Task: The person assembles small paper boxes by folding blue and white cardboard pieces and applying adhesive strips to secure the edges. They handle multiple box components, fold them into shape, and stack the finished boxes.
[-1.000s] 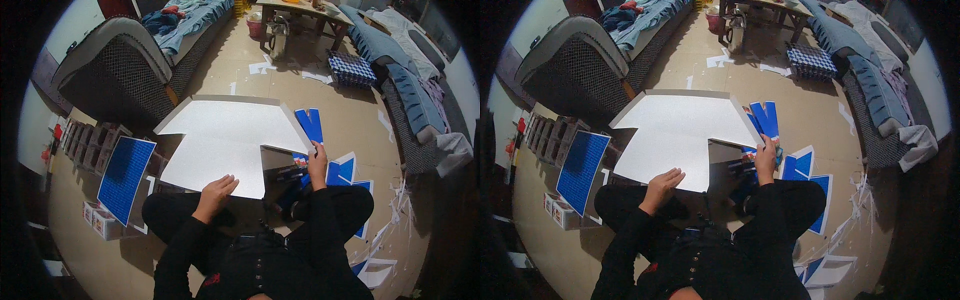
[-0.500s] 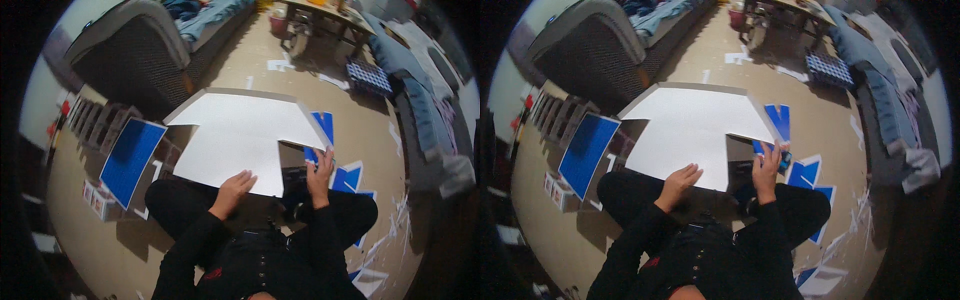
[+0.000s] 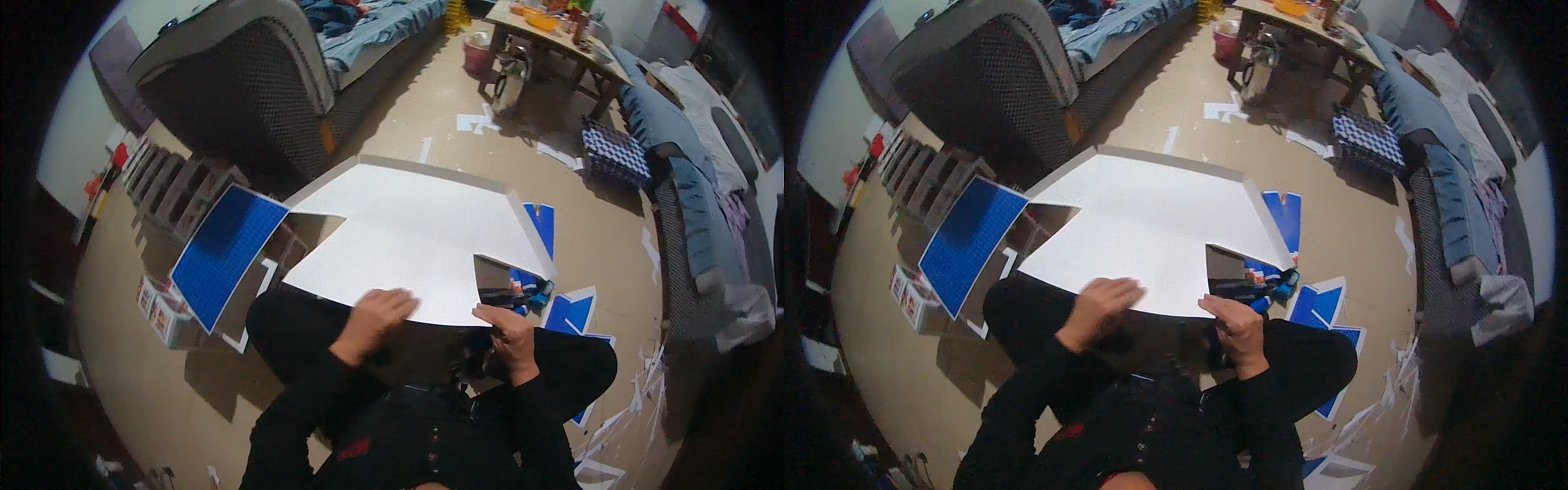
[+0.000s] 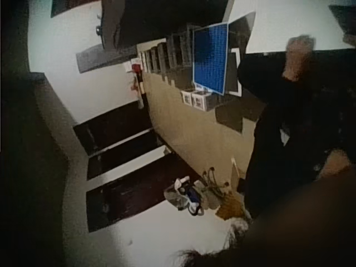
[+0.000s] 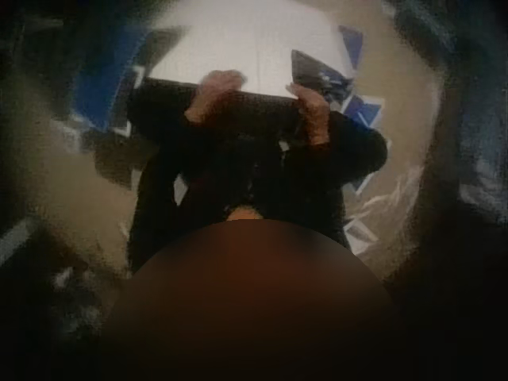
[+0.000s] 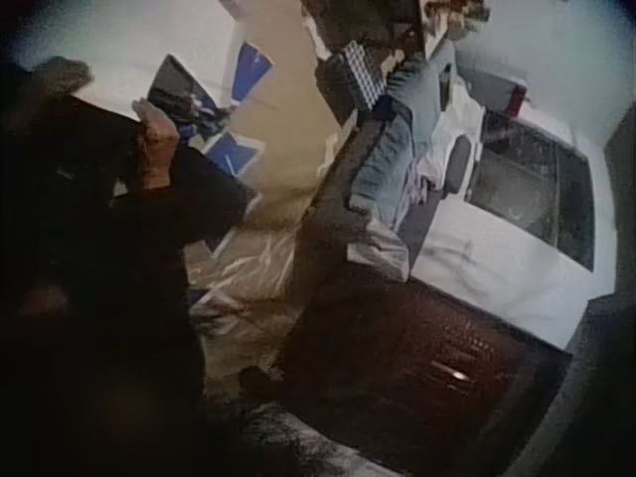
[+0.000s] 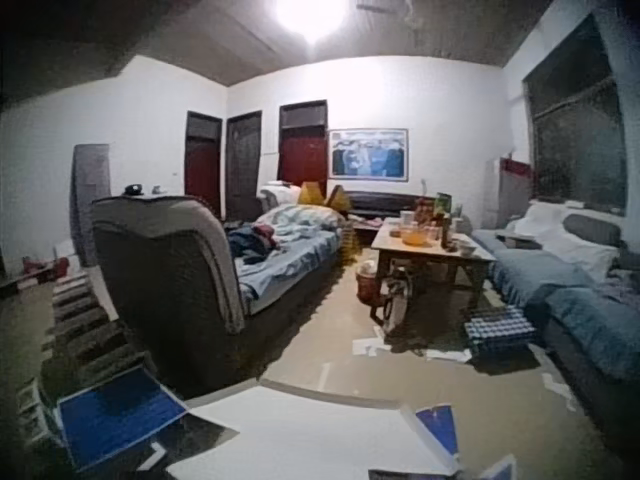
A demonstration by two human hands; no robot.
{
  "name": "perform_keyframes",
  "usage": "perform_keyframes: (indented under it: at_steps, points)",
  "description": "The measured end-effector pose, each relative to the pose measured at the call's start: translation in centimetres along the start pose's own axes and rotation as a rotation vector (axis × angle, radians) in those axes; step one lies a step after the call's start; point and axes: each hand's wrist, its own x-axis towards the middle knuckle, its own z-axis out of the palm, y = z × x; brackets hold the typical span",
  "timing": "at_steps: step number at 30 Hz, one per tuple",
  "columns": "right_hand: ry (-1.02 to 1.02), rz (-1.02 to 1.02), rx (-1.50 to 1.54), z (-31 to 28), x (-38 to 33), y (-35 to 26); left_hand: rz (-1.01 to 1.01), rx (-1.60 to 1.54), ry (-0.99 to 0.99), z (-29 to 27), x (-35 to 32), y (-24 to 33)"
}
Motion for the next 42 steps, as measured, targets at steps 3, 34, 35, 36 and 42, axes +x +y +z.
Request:
perform_keyframes:
  at_steps: [3,34,35,36,42]
  points:
    - [0.005,0.085,0.098,-2.1,0.2,-0.8,-0.094,0.139,0.136,-3.6,-1.1,-2.8]
    - [0.285,-0.276,-0.654,-9.2,7.7,0.5,0.061,0.106,0.282,-8.0,8.4,-4.7]
    - [0.281,-0.293,-0.66,-8.8,7.4,0.9,0.056,0.117,0.333,-7.5,8.0,-4.2]
    - [0.276,-0.31,-0.665,-8.5,7.2,1.1,0.051,0.129,0.383,-6.8,7.5,-4.0]
    - [0.005,-0.315,-0.651,-6.5,4.8,4.7,0.009,0.143,0.384,-0.4,3.7,-3.1]
